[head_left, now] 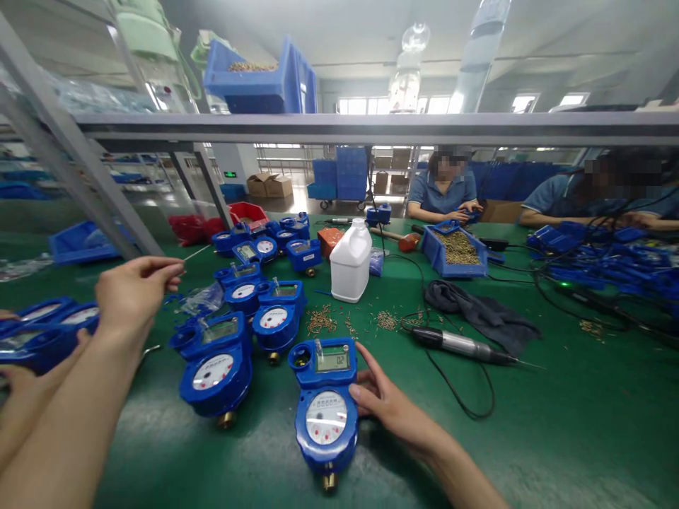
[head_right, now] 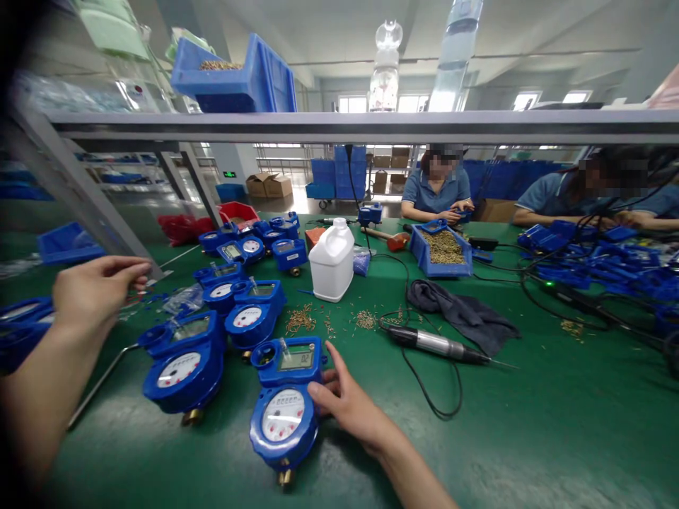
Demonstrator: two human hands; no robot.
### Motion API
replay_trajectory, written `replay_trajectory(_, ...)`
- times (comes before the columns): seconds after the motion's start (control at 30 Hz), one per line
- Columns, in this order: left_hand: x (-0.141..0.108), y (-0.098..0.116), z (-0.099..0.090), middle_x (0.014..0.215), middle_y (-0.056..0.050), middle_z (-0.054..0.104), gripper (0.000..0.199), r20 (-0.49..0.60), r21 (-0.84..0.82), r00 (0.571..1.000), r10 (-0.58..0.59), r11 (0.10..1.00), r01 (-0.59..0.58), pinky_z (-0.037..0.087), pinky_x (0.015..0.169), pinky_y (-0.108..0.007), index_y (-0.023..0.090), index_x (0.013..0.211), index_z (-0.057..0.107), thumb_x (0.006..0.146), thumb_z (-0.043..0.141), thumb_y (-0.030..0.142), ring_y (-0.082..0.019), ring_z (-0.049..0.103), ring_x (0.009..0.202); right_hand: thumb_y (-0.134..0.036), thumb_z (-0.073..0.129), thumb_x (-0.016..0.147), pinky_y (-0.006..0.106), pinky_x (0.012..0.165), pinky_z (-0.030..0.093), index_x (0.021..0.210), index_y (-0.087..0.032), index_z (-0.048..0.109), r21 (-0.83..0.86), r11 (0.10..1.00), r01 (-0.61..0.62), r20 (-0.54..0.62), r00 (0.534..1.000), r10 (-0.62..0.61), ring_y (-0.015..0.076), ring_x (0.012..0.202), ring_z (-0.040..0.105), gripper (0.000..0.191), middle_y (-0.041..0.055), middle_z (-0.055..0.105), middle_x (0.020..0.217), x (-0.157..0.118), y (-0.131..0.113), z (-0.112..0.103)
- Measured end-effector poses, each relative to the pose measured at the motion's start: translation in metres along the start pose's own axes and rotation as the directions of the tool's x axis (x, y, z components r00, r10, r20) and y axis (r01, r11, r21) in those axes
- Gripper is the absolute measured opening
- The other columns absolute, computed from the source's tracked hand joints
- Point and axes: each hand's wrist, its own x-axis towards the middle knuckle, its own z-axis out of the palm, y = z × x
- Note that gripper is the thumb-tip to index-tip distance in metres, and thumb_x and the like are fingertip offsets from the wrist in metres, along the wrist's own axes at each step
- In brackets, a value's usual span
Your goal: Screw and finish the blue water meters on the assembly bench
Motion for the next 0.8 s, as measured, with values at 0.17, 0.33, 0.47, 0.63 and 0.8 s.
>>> replay_trajectory(0.17, -0.108, 0.118, -0.007, 0.078, 0.003, 0.067, 0.014, 0.438, -0.117, 0.879, 0.187, 0.982, -0.150, 0.049, 0.057, -0.019, 0.024, 0.089, 0.069, 0.082, 0.063, 0.034, -0.010, 0.061, 0.063, -0.040, 0.066, 0.082, 0.037, 0.107, 0.033, 0.122, -0.018, 0.054, 0.315, 0.919, 0.237, -0.345, 0.931, -0.122, 0.0220, 0.115, 0.052, 0.048, 0.0095, 0.058, 0.119, -0.046, -0.021, 0.017)
replay_trajectory(0.33, -0.229, 0.176, 0.018, 0.093, -0.007, 0.065, 0.026, 0.574, -0.617, 0.293, 0.765, 0.639, -0.461, 0.052, 0.074, -0.026, 0.016, 0.103, 0.059, 0.094, 0.035, 0.014, -0.015, 0.060, 0.087, -0.026, 0.072, 0.074, 0.027, 0.091, 0.047, 0.088, -0.011, 0.065, 0.874, 0.477, -0.093, 0.057, 0.994, 0.089, 0.0138, 0.086, 0.061, 0.021, 0.0043, 0.064, 0.086, -0.076, -0.017, 0.042)
replay_trajectory(0.47, -0.263, 0.181, 0.039, 0.088, -0.007, 0.063, 0.021, 0.594, -0.622, 0.158, 0.789, 0.575, -0.532, 0.050, 0.075, -0.033, 0.015, 0.094, 0.058, 0.094, 0.037, 0.015, -0.018, 0.057, 0.084, -0.013, 0.071, 0.069, 0.011, 0.068, 0.048, 0.080, -0.011, 0.062, 0.956, 0.285, -0.071, 0.039, 0.992, 0.116, 0.0049, 0.067, 0.055, 0.014, -0.0021, 0.058, 0.073, -0.076, -0.003, 0.039)
replay_trajectory(0.63, -0.267, 0.182, 0.051, 0.095, -0.005, 0.063, 0.013, 0.658, -0.644, 0.241, 0.713, 0.699, -0.311, 0.046, 0.078, -0.032, 0.019, 0.097, 0.058, 0.091, 0.047, 0.014, -0.017, 0.055, 0.090, -0.013, 0.064, 0.075, 0.013, 0.049, 0.042, 0.065, -0.016, 0.056, 0.944, 0.322, 0.065, -0.109, 0.987, 0.118, 0.0053, 0.052, 0.044, 0.014, -0.0043, 0.050, 0.061, -0.074, 0.004, 0.025)
replay_trajectory(0.8, -0.270, 0.184, 0.048, 0.092, -0.002, 0.065, 0.018, 0.606, -0.627, 0.478, 0.636, 0.751, -0.206, 0.047, 0.083, -0.026, 0.021, 0.096, 0.059, 0.088, 0.050, 0.007, -0.013, 0.059, 0.091, -0.015, 0.069, 0.074, 0.018, 0.067, 0.047, 0.075, -0.011, 0.065, 0.905, 0.392, 0.163, -0.224, 0.968, 0.115, 0.0101, 0.075, 0.055, 0.005, 0.0044, 0.061, 0.082, -0.077, 0.005, 0.021)
